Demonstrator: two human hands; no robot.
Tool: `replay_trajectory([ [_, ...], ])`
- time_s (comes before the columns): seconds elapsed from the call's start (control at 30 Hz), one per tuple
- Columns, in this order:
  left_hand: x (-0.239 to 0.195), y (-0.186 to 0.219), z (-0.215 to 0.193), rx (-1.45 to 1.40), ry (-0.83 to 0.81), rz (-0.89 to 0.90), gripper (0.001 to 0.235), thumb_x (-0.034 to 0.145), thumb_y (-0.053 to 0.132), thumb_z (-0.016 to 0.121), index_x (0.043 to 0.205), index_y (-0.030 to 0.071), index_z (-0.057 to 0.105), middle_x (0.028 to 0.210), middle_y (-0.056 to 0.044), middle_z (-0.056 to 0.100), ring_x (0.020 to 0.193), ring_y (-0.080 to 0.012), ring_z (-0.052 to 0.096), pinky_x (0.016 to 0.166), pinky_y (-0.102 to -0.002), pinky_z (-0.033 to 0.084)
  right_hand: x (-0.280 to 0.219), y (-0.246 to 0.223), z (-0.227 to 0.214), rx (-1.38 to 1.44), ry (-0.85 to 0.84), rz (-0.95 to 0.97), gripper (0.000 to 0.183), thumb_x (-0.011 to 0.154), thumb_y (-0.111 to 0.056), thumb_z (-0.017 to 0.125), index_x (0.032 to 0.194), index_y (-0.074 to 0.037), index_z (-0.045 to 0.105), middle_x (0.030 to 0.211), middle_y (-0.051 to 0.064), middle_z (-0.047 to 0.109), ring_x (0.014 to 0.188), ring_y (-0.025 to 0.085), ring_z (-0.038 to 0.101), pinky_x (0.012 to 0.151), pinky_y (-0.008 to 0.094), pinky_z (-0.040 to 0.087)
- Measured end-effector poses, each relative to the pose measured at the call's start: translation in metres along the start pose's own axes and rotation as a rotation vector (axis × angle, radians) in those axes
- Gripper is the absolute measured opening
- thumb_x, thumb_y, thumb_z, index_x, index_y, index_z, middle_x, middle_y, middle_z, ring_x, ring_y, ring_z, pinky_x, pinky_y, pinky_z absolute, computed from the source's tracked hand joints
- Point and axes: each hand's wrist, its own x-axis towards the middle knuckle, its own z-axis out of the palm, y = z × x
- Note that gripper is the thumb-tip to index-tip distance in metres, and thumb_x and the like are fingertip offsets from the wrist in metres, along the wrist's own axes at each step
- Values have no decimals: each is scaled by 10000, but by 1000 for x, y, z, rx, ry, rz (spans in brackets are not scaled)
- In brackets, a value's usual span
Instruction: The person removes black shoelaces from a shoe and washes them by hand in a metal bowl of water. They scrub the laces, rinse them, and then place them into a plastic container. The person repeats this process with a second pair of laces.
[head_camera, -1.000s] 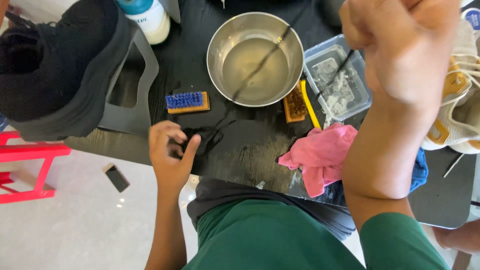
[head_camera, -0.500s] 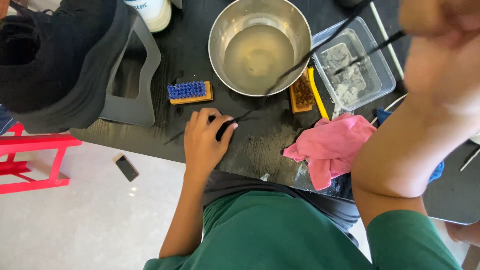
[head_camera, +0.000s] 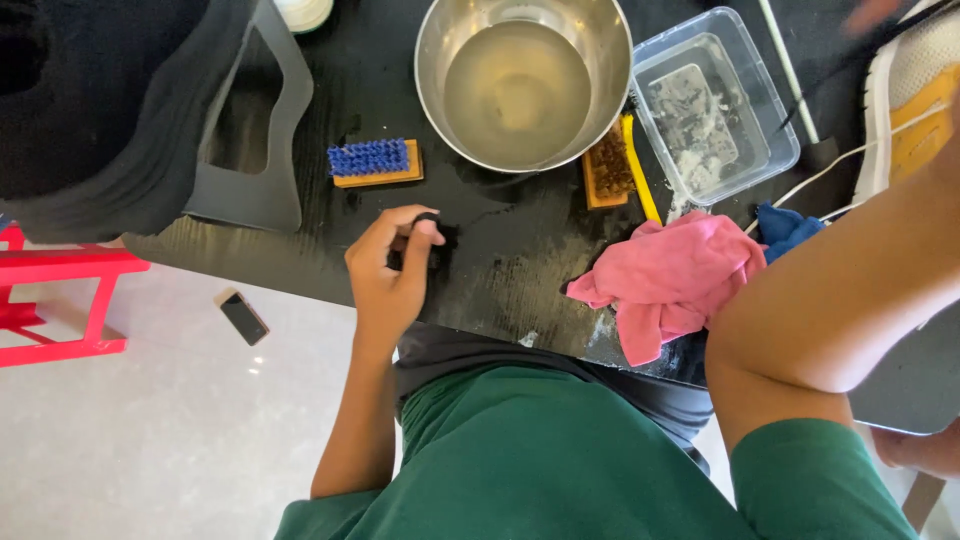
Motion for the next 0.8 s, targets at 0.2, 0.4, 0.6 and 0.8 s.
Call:
replay_trajectory([
  [0.2,9,45,4,-134,-52,24,159,1012,143,645,887,52,682,785,-48,705,667,-101,615,596,-226,477,76,-307,74,-51,-309,-159,397,945,-119,831,691,-90,527,508,-5,561,439,44,519,447,234,384],
  [0.4,20,74,3,-228,-89,251,89,1002,74,646,975,-4,679,882,-120,729,636,-162,570,594,-271,470,76,-320,119,-335,-595,-29,492,961,-515,563,1415,-342,634,981,25,783,550,344,684,466,510,483],
  [0.6,8,48,-1,-292,-14,126,164,1050,140,595,1037,24,709,718,-65,611,581,-124,515,572,-262,386,76,-309,91,-281,-547,-95,233,1021,-334,583,969,-232,786,473,-23,680,341,146,571,397,326,433],
  [0.8,-11,-1,-8,-334,206,-187,332,1073,263,499,790,92,467,628,22,346,579,-81,298,581,-248,364,65,-277,58,-197,-207,-94,360,1088,-17,604,728,-29,599,518,68,448,481,154,327,510,351,246],
])
